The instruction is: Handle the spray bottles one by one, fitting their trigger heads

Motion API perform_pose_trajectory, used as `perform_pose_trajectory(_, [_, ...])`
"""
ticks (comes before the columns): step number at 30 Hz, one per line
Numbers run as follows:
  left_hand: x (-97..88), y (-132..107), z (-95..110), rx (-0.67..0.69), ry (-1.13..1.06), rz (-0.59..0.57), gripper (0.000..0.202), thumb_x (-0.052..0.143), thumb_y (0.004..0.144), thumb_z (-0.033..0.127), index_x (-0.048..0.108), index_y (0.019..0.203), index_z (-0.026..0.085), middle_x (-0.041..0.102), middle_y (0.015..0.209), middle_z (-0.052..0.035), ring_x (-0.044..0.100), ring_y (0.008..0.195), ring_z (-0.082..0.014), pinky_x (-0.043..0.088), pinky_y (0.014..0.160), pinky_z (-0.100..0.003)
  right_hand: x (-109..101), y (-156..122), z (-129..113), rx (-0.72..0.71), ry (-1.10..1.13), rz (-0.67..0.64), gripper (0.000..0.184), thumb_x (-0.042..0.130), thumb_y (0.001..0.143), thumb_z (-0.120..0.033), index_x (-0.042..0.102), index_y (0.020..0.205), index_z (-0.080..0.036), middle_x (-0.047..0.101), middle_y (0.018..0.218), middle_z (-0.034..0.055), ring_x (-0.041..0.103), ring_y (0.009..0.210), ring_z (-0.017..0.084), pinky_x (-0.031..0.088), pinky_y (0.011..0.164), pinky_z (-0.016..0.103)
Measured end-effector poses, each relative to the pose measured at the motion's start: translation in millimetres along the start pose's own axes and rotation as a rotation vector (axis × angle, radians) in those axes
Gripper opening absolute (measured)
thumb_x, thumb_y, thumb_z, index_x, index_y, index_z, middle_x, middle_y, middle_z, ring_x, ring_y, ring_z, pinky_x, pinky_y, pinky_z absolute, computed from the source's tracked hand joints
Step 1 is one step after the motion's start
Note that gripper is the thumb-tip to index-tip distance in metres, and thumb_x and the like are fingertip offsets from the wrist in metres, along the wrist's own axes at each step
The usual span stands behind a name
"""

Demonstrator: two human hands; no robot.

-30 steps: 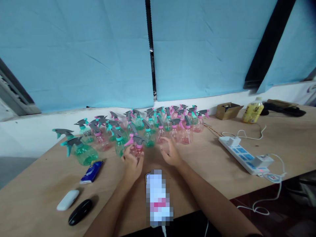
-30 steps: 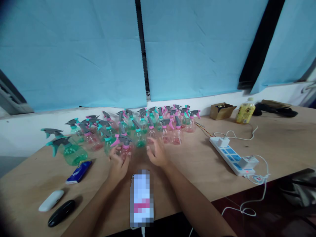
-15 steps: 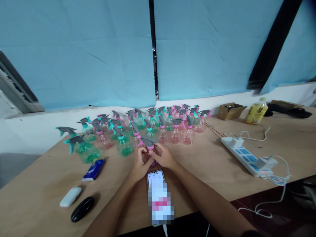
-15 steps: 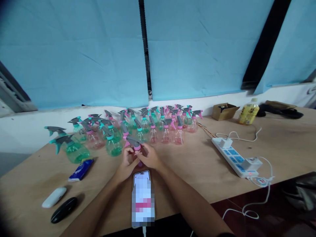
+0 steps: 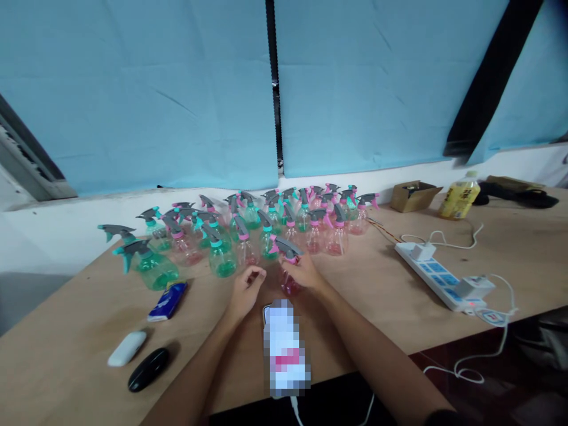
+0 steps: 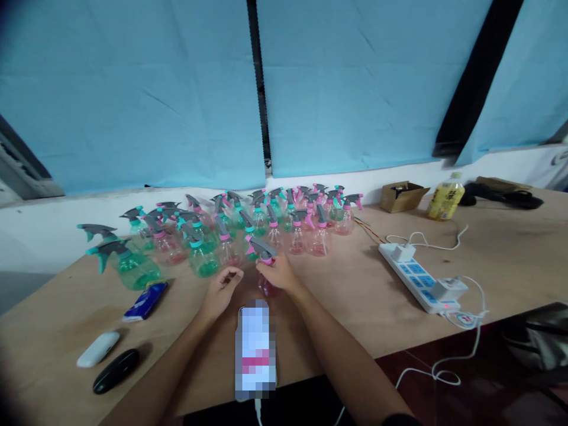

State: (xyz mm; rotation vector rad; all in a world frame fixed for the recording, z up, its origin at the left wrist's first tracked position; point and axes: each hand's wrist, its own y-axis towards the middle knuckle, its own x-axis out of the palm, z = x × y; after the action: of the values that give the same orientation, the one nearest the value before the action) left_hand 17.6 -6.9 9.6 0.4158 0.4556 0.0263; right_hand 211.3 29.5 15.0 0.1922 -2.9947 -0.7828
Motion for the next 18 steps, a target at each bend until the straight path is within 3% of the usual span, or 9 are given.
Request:
perform_pose_trajectory(3, [-2.3, 4.2, -9.2, -0.044, -0.064, 0.049, 0.022, 0.06, 0.085, 0.042, 0.066, 0.082, 0.021, 0.067, 0.08, -0.0009, 0.061, 0.078, -0.0177, 0.045, 0.075, -0.028, -5.1, 5.0, -0.8, 0.062, 0.062, -0.102, 0.022, 0.069, 0.073, -0.027, 0.069, 0.095, -0.021, 0.069, 0.081, 0.0003, 0.061, 0.069, 0.014, 0.049, 0.068, 0.029])
perform_pose_trajectory(6, [-0.7, 6.1, -16.9, -0.104, -0.116, 0.044, 0.023, 0.06, 0.084, 0.043, 0.065, 0.082, 0.02, 0.064, 0.074, -0.0001, 0.06, 0.073, -0.017, 0.045, 0.069, -0.027, -9.1, 9.5, 1.0, 0.148, 0.075, -0.191, 0.016, 0.069, 0.072, -0.027, 0.071, 0.087, -0.021, 0.071, 0.08, 0.002, 0.063, 0.07, 0.015, 0.049, 0.066, 0.029])
perform_pose_trajectory(10, [2.0, 5.7, -18.3, -0.134, -0.138, 0.018, 0.026, 0.06, 0.084, 0.045, 0.065, 0.082, 0.02, 0.064, 0.073, -0.0005, 0.061, 0.071, -0.0164, 0.044, 0.063, -0.025, -9.7, 14.1, 4.7, 0.21, -0.026, -0.179, 0.005, 0.065, 0.071, -0.02, 0.07, 0.07, -0.021, 0.069, 0.07, 0.001, 0.062, 0.063, 0.015, 0.047, 0.059, 0.027])
perform_pose_trajectory(18, [1.9, 2.5, -11.1, -0.176, -0.168, 0.005, 0.026, 0.062, 0.081, 0.046, 0.065, 0.081, 0.02, 0.065, 0.072, 0.0005, 0.059, 0.061, -0.0138, 0.044, 0.059, -0.025, 1.6, 23.0, -0.3, 0.161, -0.086, -0.125, 0.009, 0.061, 0.066, -0.015, 0.068, 0.067, -0.021, 0.065, 0.062, -0.0026, 0.058, 0.057, 0.012, 0.047, 0.055, 0.024])
